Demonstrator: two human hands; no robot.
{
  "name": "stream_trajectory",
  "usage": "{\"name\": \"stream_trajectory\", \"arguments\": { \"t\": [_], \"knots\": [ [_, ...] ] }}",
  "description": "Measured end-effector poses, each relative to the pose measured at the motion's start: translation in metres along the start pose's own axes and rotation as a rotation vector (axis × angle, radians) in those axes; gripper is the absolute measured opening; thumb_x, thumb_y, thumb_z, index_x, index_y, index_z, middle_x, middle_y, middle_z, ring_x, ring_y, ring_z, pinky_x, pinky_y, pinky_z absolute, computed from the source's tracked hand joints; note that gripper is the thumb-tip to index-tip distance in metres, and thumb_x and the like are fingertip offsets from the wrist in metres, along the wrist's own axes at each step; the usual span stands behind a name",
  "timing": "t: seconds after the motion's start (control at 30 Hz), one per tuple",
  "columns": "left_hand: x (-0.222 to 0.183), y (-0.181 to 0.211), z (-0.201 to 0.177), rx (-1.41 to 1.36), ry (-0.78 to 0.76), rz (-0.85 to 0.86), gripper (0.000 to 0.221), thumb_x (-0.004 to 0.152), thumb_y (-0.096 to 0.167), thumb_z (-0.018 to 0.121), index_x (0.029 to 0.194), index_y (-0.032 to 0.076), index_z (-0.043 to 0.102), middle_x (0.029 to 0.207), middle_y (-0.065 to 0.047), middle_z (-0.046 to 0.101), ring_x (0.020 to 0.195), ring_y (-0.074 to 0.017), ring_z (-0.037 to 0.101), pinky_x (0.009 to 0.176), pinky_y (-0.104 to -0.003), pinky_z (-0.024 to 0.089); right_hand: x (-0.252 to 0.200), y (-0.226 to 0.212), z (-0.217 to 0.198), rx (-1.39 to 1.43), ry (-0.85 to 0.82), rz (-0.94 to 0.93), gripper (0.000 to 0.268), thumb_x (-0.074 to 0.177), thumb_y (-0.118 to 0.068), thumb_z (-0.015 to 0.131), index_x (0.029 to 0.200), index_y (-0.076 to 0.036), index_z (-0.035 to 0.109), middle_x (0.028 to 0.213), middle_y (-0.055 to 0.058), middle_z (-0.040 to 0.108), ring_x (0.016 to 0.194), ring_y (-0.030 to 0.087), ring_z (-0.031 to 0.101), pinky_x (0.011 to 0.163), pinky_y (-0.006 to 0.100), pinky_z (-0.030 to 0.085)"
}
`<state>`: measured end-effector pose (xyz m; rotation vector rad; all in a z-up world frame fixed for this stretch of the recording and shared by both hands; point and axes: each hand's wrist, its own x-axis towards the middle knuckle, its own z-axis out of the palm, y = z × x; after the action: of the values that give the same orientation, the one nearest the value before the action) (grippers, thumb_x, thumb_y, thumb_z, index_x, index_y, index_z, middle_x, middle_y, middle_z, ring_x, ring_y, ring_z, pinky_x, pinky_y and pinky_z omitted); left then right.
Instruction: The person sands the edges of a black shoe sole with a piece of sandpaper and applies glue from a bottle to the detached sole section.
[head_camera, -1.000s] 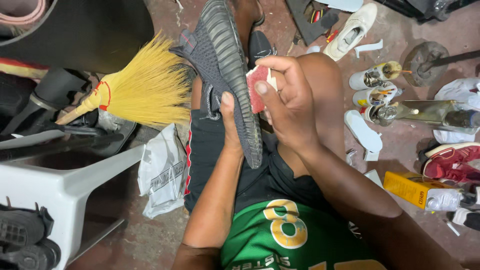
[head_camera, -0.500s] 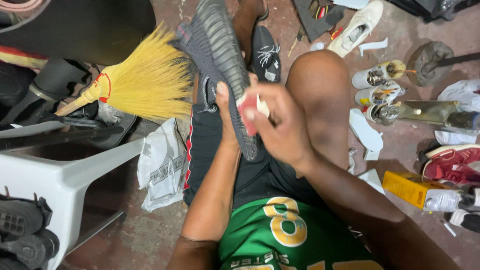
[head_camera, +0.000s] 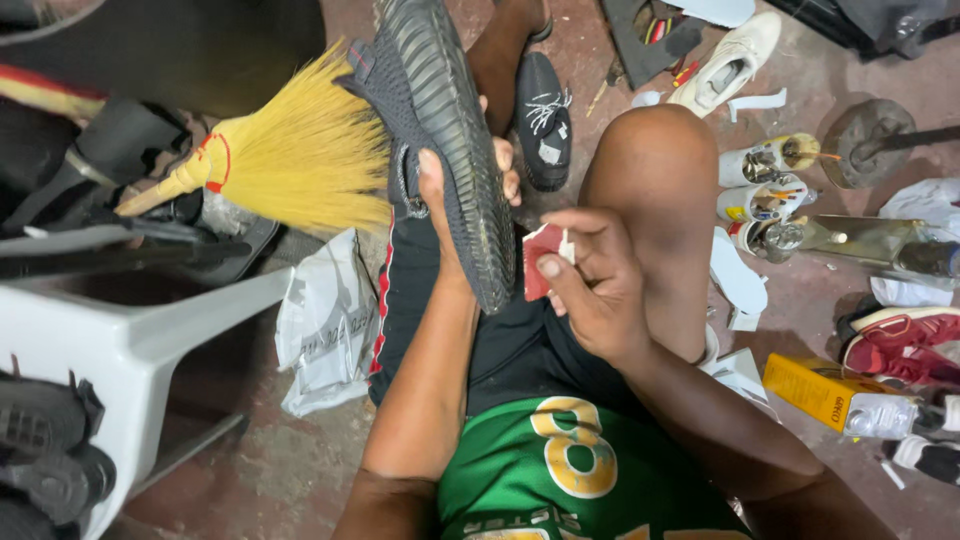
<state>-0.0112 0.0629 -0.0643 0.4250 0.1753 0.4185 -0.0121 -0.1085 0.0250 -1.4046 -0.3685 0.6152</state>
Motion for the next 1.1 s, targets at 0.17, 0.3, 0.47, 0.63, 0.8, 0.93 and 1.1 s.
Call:
{"name": "stream_trajectory", "arguments": {
  "t": [0.17, 0.3, 0.47, 0.63, 0.8, 0.93, 1.1],
  "knots": [
    [-0.003, 0.001, 0.003, 0.038, 0.008, 0.0, 0.089, 0.1, 0.071, 0.044, 0.16, 0.005, 0.035, 0.099, -0.011, 0.058, 0.075, -0.0192, 0.057, 0.066, -0.031, 0.049, -0.001, -0.01, 0.013, 0.008, -0.136, -0.053, 0.035, 0.105, 0.0, 0.059, 0.136, -0.001, 0.043, 0.11, 0.011, 0.068, 0.085, 0.007, 0.06, 0.071, 0.021, 0.049],
    [-0.01, -0.007, 0.01, 0.026, 0.007, 0.021, 0.088, 0.103, 0.068, 0.047, 0.161, 0.003, 0.037, 0.103, -0.009, 0.057, 0.079, -0.0161, 0.055, 0.069, -0.03, 0.049, 0.022, -0.019, 0.021, -0.123, -0.163, -0.197, 0.031, 0.106, 0.001, 0.06, 0.133, 0.0, 0.046, 0.118, 0.013, 0.067, 0.105, 0.013, 0.068, 0.088, 0.026, 0.058],
    [-0.022, -0.015, 0.018, 0.148, 0.121, -0.116, 0.088, 0.092, 0.069, 0.049, 0.134, -0.008, 0.042, 0.104, -0.007, 0.061, 0.091, -0.0154, 0.062, 0.081, -0.029, 0.054, 0.052, -0.023, 0.024, -0.03, -0.012, -0.209, 0.031, 0.109, 0.004, 0.06, 0.137, 0.001, 0.045, 0.118, 0.014, 0.066, 0.106, 0.013, 0.066, 0.094, 0.027, 0.056],
    [-0.021, -0.018, 0.012, 0.093, 0.055, -0.043, 0.089, 0.099, 0.068, 0.055, 0.162, 0.008, 0.036, 0.104, -0.01, 0.057, 0.083, -0.0184, 0.055, 0.074, -0.032, 0.048, 0.011, -0.01, 0.013, -0.108, -0.067, -0.161, 0.033, 0.104, 0.002, 0.061, 0.133, 0.0, 0.045, 0.117, 0.014, 0.068, 0.094, 0.014, 0.07, 0.084, 0.028, 0.059],
    [0.013, -0.006, -0.008, -0.14, -0.135, -0.049, 0.094, 0.094, 0.074, 0.049, 0.157, 0.006, 0.036, 0.096, -0.013, 0.059, 0.072, -0.0228, 0.059, 0.063, -0.035, 0.051, -0.017, 0.005, 0.006, -0.12, -0.264, -0.106, 0.03, 0.105, 0.001, 0.063, 0.132, -0.002, 0.051, 0.109, 0.01, 0.07, 0.089, 0.013, 0.07, 0.081, 0.027, 0.06],
    [0.009, -0.006, -0.007, -0.126, -0.086, -0.044, 0.093, 0.099, 0.073, 0.046, 0.159, 0.003, 0.035, 0.096, -0.014, 0.058, 0.072, -0.0216, 0.057, 0.065, -0.034, 0.051, -0.006, 0.006, -0.003, 0.037, -0.053, 0.01, 0.039, 0.103, -0.002, 0.06, 0.139, -0.003, 0.046, 0.111, 0.006, 0.068, 0.075, 0.004, 0.055, 0.065, 0.018, 0.047],
    [-0.001, -0.005, 0.01, 0.044, -0.061, 0.028, 0.094, 0.101, 0.073, 0.044, 0.16, 0.0, 0.036, 0.097, -0.012, 0.057, 0.072, -0.0192, 0.056, 0.065, -0.033, 0.05, -0.003, -0.003, 0.007, 0.001, -0.122, -0.033, 0.034, 0.105, -0.001, 0.06, 0.136, -0.003, 0.046, 0.104, 0.005, 0.063, 0.076, 0.003, 0.053, 0.063, 0.018, 0.045]
  ]
}}
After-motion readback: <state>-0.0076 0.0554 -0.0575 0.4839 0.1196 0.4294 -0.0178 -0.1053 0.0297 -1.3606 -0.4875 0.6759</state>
